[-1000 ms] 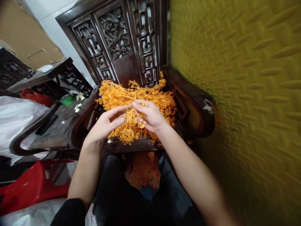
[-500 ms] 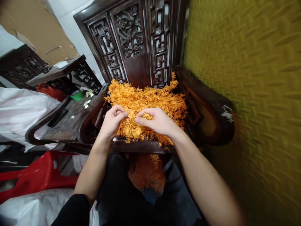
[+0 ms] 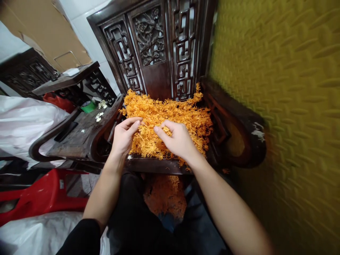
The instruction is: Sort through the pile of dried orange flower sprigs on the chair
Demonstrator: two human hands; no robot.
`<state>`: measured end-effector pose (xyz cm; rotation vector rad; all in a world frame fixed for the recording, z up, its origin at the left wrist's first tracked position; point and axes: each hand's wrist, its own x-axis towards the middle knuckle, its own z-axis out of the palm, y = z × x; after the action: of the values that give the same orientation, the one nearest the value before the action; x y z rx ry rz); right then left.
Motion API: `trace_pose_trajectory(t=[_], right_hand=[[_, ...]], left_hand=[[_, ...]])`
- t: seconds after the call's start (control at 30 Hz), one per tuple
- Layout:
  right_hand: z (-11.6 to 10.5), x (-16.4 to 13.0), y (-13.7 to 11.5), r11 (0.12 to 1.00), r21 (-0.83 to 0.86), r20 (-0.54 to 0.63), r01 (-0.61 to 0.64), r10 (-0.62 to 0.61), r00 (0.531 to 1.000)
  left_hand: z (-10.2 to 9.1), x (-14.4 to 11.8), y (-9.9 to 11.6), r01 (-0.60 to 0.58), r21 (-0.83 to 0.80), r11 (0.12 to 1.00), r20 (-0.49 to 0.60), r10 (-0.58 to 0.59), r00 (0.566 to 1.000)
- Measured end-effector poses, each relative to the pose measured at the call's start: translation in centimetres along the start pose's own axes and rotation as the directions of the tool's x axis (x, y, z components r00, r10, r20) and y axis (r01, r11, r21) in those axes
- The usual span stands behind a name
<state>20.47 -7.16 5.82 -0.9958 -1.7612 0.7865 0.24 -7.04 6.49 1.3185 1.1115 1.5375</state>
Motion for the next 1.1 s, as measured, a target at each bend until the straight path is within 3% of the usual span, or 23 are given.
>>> trace_pose_trajectory(t=[0.13,0.2,0.27,0.33,0.4,0.5,0.57,0.63,0.7,0.77,0.87,0.93,1.1], right_hand=[[0.3,-0.4,-0.8,0.993,-0.099,-0.060,0.059,-0.065,0.996],[0.0,-0.6,-1.3,0.991,-0.082,-0.125,0.105,-0.115,0.986],[-0.7,-0.8,-1.4,0.990,0.057,-0.272,0.126,-0.106,0.957],[-1.4,-0.8,-1.1,0.943,0.305,-0.377,0.136,-0.011,0.926],[-1.7,-0.6,-0.7,0.833,0.544,-0.311,0.097,0.092,0.946],[-1.3,-0.5,-0.6,0.713,0.698,-0.054,-0.062,0.139,0.989],[-0.6,-0.6,-0.8,0.718,0.683,0.058,-0.131,0.126,0.990],[0.1,-0.8,-1.0,0.810,0.570,0.101,-0.139,0.099,0.990],[0.8,-0.9,-1.1,0.927,0.370,0.050,-0.063,0.047,0.998],[1.3,-0.8,-0.9,0.985,0.156,-0.048,0.068,-0.061,0.997],[1.9,-0.7,-0.3,0.966,-0.070,-0.120,0.248,-0.255,0.959],[2.0,-0.7,0.1,0.939,-0.163,-0.117,0.303,-0.323,0.939],[1.5,-0.9,0.0,0.905,-0.176,-0.154,0.387,-0.414,0.897]], left_hand=[[-0.6,1.2,-0.9,-0.068,0.045,0.997,-0.094,0.072,0.993],[-1.8,2.4,-1.3,-0.105,0.051,0.993,-0.228,0.114,0.967],[-3.4,3.6,-1.6,-0.136,0.027,0.990,-0.426,0.134,0.895],[-4.6,4.3,-1.7,-0.129,-0.025,0.991,-0.538,0.095,0.837],[-4.7,4.1,-1.8,-0.102,-0.037,0.994,-0.460,0.074,0.885],[-3.2,2.8,-1.7,-0.094,-0.012,0.996,-0.267,0.087,0.960],[-2.1,1.9,-1.3,-0.100,-0.001,0.995,-0.196,0.098,0.976],[-1.4,1.3,-0.9,-0.086,-0.001,0.996,-0.150,0.084,0.985],[-1.1,0.9,-0.5,-0.066,-0.001,0.998,-0.098,0.066,0.993],[-1.0,0.7,-0.2,-0.054,0.012,0.998,-0.038,0.055,0.998],[-0.7,0.1,0.1,-0.025,0.037,0.999,0.056,0.023,0.998],[-0.5,-0.2,0.2,0.006,0.038,0.999,0.104,-0.010,0.995],[-0.4,-0.4,0.5,0.110,-0.028,0.994,0.146,-0.105,0.984]])
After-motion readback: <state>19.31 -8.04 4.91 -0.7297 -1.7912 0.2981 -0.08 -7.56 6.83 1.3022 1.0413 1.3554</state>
